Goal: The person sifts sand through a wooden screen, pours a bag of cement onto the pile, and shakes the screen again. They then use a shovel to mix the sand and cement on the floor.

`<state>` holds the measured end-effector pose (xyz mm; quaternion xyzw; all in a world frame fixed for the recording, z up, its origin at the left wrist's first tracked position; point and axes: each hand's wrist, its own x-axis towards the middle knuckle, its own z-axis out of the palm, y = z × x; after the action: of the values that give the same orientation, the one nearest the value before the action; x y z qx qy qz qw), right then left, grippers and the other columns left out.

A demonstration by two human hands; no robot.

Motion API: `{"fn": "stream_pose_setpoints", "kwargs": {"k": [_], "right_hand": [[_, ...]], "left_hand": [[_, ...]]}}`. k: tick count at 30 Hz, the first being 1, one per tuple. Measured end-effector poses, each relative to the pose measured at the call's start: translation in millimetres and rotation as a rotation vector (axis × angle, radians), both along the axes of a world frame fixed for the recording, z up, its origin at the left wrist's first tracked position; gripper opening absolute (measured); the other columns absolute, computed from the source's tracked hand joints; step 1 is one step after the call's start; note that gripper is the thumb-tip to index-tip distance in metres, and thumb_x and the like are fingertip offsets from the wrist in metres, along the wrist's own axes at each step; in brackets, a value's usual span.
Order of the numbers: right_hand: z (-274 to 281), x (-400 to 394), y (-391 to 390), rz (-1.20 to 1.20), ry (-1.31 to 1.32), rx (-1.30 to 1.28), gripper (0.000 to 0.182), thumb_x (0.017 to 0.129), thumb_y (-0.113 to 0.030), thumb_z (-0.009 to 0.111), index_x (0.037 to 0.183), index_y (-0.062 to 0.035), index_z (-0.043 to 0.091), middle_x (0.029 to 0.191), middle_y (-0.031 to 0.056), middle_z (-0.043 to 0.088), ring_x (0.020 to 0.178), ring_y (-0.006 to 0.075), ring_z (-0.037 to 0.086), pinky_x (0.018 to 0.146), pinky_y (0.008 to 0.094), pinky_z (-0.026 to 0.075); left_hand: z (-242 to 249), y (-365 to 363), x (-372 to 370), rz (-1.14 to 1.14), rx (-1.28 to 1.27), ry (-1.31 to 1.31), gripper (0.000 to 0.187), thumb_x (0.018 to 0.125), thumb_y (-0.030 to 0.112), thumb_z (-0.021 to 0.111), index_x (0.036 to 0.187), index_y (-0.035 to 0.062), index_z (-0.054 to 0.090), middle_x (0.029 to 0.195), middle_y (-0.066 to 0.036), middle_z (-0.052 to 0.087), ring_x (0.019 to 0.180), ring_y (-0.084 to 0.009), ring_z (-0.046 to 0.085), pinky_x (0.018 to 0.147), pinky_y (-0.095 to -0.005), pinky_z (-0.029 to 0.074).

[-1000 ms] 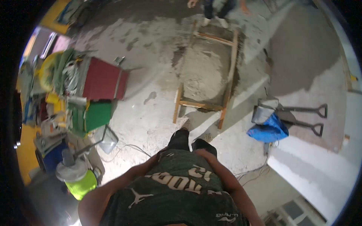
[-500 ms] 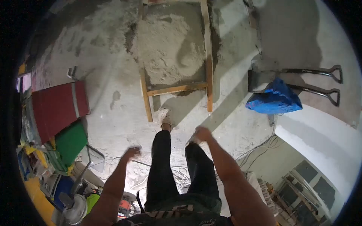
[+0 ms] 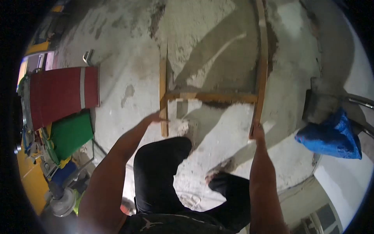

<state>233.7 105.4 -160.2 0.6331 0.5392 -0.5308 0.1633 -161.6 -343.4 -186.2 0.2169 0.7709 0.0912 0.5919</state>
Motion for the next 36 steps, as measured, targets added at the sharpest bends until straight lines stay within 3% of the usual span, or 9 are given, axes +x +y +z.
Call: {"fn": "stream_pose_setpoints", "kwargs": {"k": [3, 5, 6, 12, 20, 24, 31, 34, 36], "right_hand": [[-22, 8, -10, 0.053, -0.018, 0.314, 0.088, 0.086, -0.072, 0.050, 0.125, 0.0069, 0.056, 0.114, 0.0199, 0.063, 0.103, 0.0302, 0.062, 0.087, 0.0382, 0.050], [-32, 20, 7, -0.157, 0.167, -0.009, 0.088, 0.084, -0.076, 0.049, 0.117, 0.0046, 0.059, 0.103, 0.0142, 0.063, 0.091, 0.0240, 0.061, 0.082, 0.0381, 0.049], [-52, 27, 16, -0.163, 0.192, -0.011, 0.087, 0.086, -0.075, 0.047, 0.117, 0.0052, 0.059, 0.099, 0.0139, 0.064, 0.090, 0.0251, 0.062, 0.083, 0.0378, 0.048], [12, 14, 0, -0.269, 0.175, -0.062, 0.083, 0.085, -0.076, 0.046, 0.099, 0.0046, 0.058, 0.074, 0.0151, 0.062, 0.064, 0.0277, 0.062, 0.060, 0.0403, 0.051], [58, 23, -13, -0.231, 0.228, 0.002, 0.083, 0.084, -0.078, 0.045, 0.089, 0.0039, 0.058, 0.066, 0.0133, 0.059, 0.054, 0.0251, 0.060, 0.051, 0.0400, 0.050], [62, 24, -16, -0.211, 0.220, 0.078, 0.085, 0.085, -0.078, 0.044, 0.095, 0.0055, 0.057, 0.067, 0.0128, 0.060, 0.056, 0.0260, 0.060, 0.051, 0.0419, 0.048], [96, 50, -31, -0.245, 0.262, 0.076, 0.089, 0.086, -0.077, 0.043, 0.099, 0.0096, 0.060, 0.064, 0.0151, 0.059, 0.052, 0.0253, 0.059, 0.048, 0.0391, 0.047], [95, 79, -51, -0.221, 0.168, 0.114, 0.089, 0.086, -0.077, 0.044, 0.092, 0.0102, 0.061, 0.063, 0.0154, 0.058, 0.051, 0.0243, 0.059, 0.046, 0.0384, 0.047], [102, 65, -46, -0.247, 0.208, 0.137, 0.091, 0.084, -0.078, 0.044, 0.088, 0.0109, 0.062, 0.065, 0.0161, 0.059, 0.053, 0.0250, 0.061, 0.049, 0.0388, 0.048]], "left_hand": [[39, 13, 16, 0.530, -0.081, -0.340, 0.102, 0.075, 0.057, 0.076, 0.149, 0.0052, 0.029, 0.148, -0.017, 0.039, 0.134, -0.0287, 0.041, 0.108, -0.0461, 0.035], [-19, -12, 26, 0.832, 0.045, -0.309, 0.076, 0.079, 0.053, 0.075, 0.132, 0.0023, 0.054, 0.111, -0.014, 0.067, 0.103, -0.0255, 0.063, 0.091, -0.0409, 0.048], [-1, -4, 44, 1.036, 0.163, -0.324, 0.055, 0.082, 0.056, 0.069, 0.104, 0.0060, 0.062, 0.075, -0.007, 0.064, 0.066, -0.0173, 0.060, 0.062, -0.0315, 0.048], [32, -4, 68, 1.484, 0.338, -0.452, 0.056, 0.082, 0.061, 0.067, 0.091, 0.0051, 0.063, 0.072, -0.008, 0.060, 0.061, -0.0184, 0.058, 0.057, -0.0312, 0.047], [100, 2, 87, 1.244, 0.345, -0.090, 0.065, 0.081, 0.070, 0.061, 0.080, 0.0050, 0.058, 0.066, -0.007, 0.052, 0.055, -0.0184, 0.051, 0.052, -0.0323, 0.043], [64, -15, 78, 1.239, 0.316, 0.018, 0.068, 0.081, 0.072, 0.060, 0.081, 0.0036, 0.059, 0.067, -0.006, 0.052, 0.059, -0.0197, 0.053, 0.057, -0.0338, 0.044], [116, -25, 89, 1.347, 0.326, -0.392, 0.055, 0.083, 0.068, 0.060, 0.073, 0.0146, 0.056, 0.058, -0.003, 0.049, 0.053, -0.0182, 0.052, 0.047, -0.0339, 0.041], [83, -45, 119, 0.802, 0.580, 0.279, 0.065, 0.082, 0.068, 0.062, 0.095, 0.0048, 0.061, 0.080, -0.006, 0.054, 0.069, -0.0179, 0.054, 0.061, -0.0333, 0.048], [51, -36, 76, 0.985, 0.559, 0.115, 0.063, 0.083, 0.068, 0.061, 0.094, 0.0056, 0.062, 0.080, -0.005, 0.056, 0.069, -0.0171, 0.054, 0.061, -0.0322, 0.048]]}}
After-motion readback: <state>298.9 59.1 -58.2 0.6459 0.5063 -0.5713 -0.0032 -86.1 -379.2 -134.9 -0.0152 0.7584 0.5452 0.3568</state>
